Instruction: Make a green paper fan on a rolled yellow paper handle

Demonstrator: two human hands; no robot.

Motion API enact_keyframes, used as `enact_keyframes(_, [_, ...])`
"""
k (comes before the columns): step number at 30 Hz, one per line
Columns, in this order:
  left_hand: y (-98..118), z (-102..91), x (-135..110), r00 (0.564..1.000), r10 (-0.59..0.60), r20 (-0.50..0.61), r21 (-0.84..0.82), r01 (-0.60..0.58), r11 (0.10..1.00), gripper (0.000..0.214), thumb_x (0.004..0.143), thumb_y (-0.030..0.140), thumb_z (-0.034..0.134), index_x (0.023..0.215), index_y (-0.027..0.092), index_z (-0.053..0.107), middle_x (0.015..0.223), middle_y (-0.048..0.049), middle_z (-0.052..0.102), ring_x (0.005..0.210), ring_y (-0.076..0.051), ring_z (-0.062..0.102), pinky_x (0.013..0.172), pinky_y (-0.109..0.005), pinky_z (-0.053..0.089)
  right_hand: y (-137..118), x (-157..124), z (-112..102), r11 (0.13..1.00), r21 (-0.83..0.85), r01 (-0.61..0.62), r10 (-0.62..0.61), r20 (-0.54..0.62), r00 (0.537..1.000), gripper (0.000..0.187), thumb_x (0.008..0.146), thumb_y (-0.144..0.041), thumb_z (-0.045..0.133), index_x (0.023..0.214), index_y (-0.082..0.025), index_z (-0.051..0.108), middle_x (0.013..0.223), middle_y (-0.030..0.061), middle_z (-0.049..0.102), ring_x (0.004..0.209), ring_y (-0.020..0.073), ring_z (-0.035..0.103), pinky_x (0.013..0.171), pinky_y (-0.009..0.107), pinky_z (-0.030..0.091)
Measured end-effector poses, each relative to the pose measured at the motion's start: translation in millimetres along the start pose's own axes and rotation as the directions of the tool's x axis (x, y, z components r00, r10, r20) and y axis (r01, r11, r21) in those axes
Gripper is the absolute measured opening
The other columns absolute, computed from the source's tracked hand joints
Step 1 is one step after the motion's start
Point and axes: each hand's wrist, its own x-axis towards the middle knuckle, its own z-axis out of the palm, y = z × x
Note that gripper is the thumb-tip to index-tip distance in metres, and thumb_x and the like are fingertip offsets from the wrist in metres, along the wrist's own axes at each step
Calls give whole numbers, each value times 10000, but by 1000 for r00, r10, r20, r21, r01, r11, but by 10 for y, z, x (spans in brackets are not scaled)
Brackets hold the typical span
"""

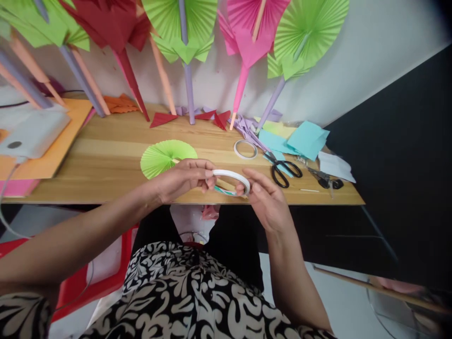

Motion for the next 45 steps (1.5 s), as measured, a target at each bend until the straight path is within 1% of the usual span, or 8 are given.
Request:
enact_keyframes(4, [-9, -58, -58, 999, 8, 46, -75, -5, 997, 235, 766, 333, 780, 828, 125, 692, 755, -55, 679, 726, -133, 624, 676, -250, 492, -14, -51, 8, 997, -67, 47, -42, 74, 996, 344, 906, -413, 669, 1226, -288, 685, 833, 13, 728, 788, 179, 682, 836, 404, 574])
enact_keyframes(11, [80, 8, -161, 942, -166, 291, 169, 120, 978, 205, 838, 332, 729, 882, 133, 732, 820, -69, 721, 708, -112, 631, 652, -222, 485, -42, -104, 14, 985, -166, 54, -35, 114, 993, 369, 907, -435, 667, 1241, -279, 681, 908, 27, 725, 783, 158, 678, 699, 299, 573])
enact_keyframes(21, [93, 62, -165, 971, -124, 206, 320, 53, 946, 157, 842, 309, 686, 836, 158, 731, 759, -26, 696, 721, -106, 622, 691, -228, 471, -255, -176, 108, 836, -507, 208, -140, 170, 975, 322, 942, -333, 626, 1253, -266, 673, 925, 15, 746, 809, 148, 698, 730, 276, 566])
enact_keyframes(25, [57, 89, -135, 992, 106, 71, 424, -126, 897, 175, 804, 279, 717, 944, 174, 717, 1018, -49, 688, 914, -138, 631, 793, -260, 495, -296, -192, 162, 689, -664, 291, -239, 172, 956, 303, 944, -281, 615, 1239, -292, 681, 955, 13, 761, 854, 165, 713, 788, 305, 574])
enact_keyframes(29, [-29, 133, -112, 893, 444, -66, 625, -310, 716, 114, 795, 261, 734, 828, 163, 686, 970, -51, 643, 879, -139, 599, 747, -252, 481, -262, -187, 211, 476, -794, 378, -381, 202, 902, 299, 959, -256, 583, 1238, -301, 679, 997, 36, 769, 863, 198, 720, 818, 362, 579])
enact_keyframes(35, [-74, 186, -142, 897, 440, -35, 681, -301, 668, 130, 903, 248, 594, 881, 185, 706, 915, -41, 708, 844, -146, 633, 778, -275, 479, -169, -153, 201, 344, -821, 454, -489, 257, 834, 353, 961, -208, 573, 1298, -291, 639, 1024, 56, 769, 859, 225, 722, 811, 403, 577])
enact_keyframes(40, [-103, 216, -85, 886, 461, -49, 674, -311, 670, 113, 883, 259, 635, 831, 177, 693, 855, -33, 702, 802, -146, 630, 765, -278, 482, -122, -115, 154, 310, -826, 471, -510, 273, 816, 370, 952, -200, 590, 1309, -293, 626, 997, 53, 772, 859, 231, 723, 805, 412, 571])
enact_keyframes(45, [-226, 286, 11, 747, 661, -71, 764, -385, 518, 83, 850, 194, 668, 769, 199, 683, 951, -64, 677, 937, -192, 632, 872, -355, 490, -71, -101, 49, 301, -840, 452, -493, 268, 828, 344, 945, -206, 605, 1275, -294, 643, 989, 58, 773, 857, 236, 719, 798, 414, 566])
